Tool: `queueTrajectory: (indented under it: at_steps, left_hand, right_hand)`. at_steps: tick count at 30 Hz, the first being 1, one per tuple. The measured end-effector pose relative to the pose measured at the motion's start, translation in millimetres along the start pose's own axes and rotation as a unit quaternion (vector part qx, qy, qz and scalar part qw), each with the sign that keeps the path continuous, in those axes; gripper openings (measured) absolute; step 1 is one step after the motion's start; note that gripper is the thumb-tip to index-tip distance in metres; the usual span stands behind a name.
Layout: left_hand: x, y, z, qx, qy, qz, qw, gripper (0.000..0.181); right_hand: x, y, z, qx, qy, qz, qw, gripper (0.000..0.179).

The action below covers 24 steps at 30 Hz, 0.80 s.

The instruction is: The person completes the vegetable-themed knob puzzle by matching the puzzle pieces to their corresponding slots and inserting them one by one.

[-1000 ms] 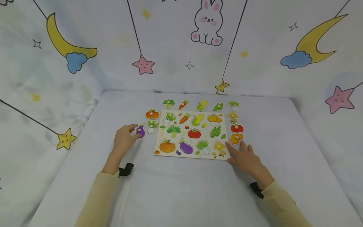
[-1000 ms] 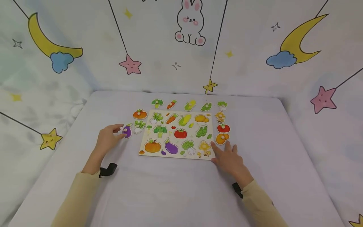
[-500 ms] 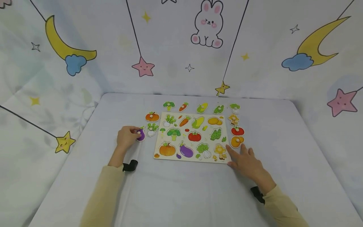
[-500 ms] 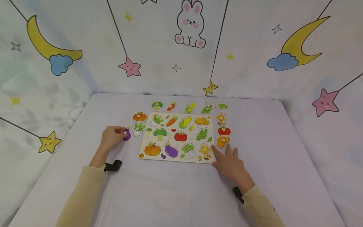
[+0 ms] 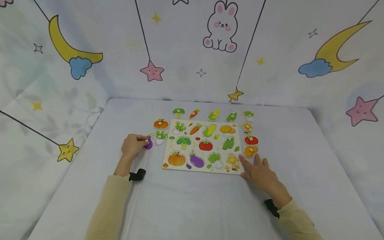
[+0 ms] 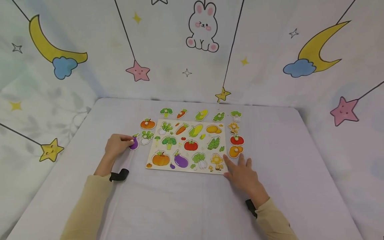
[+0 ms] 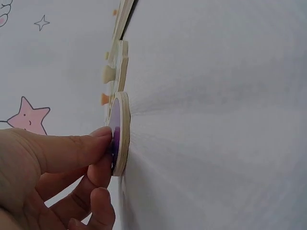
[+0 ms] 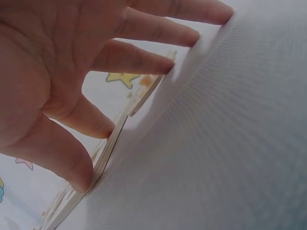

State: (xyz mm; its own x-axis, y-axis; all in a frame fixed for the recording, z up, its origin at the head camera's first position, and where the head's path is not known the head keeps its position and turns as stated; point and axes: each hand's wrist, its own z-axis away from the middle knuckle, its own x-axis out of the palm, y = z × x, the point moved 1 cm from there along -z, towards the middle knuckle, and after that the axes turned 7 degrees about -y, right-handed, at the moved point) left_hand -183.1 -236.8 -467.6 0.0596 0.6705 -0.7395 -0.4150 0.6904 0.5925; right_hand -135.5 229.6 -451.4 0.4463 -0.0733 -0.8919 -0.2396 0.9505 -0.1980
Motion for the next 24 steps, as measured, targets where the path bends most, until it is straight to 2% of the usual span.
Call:
queueTrajectory:
  at_steps: [3, 6, 9, 13, 16, 20, 24]
  left_hand:
    - [-1.3, 3.2, 7.4, -0.002, 0.014, -0.009, 0.9999, 0.028]
    - [0.6, 14.5, 20.4, 0.007, 0.027, -0.011, 0.9995, 0.029]
    - [10.1, 33.2, 37.5, 0.040, 0.036, -0.011, 0.9985, 0.028]
    - [36.5, 62.1, 61.1, 0.110, 0.027, -0.014, 0.9934, 0.021]
    - [59.9, 80.6, 73.7, 0.152, 0.008, -0.013, 0.9883, 0.016]
    - [86.8, 96.1, 80.7, 0.168, -0.001, -0.020, 0.9856, 0.012]
    - [105.1, 103.7, 82.8, 0.169, -0.001, -0.027, 0.9853, 0.009]
  right_hand:
    - [1, -1, 0.0, -0.002, 0.000, 0.001, 1.0000, 0.068]
    - [1, -2, 0.3, -0.001, -0.001, 0.001, 1.0000, 0.068]
    - [1, -2, 0.6, 0.004, -0.002, 0.000, 1.0000, 0.068]
    - [0, -1, 1.4, 0.007, -0.002, 0.002, 1.0000, 0.068]
    - [-1, -1, 1.6, 0.003, 0.002, 0.005, 1.0000, 0.068]
    - [-1, -1, 1.0, 0.001, 0.002, 0.009, 1.0000, 0.068]
    - [-1, -2, 1.0, 0.002, -0.002, 0.005, 1.0000, 0.068]
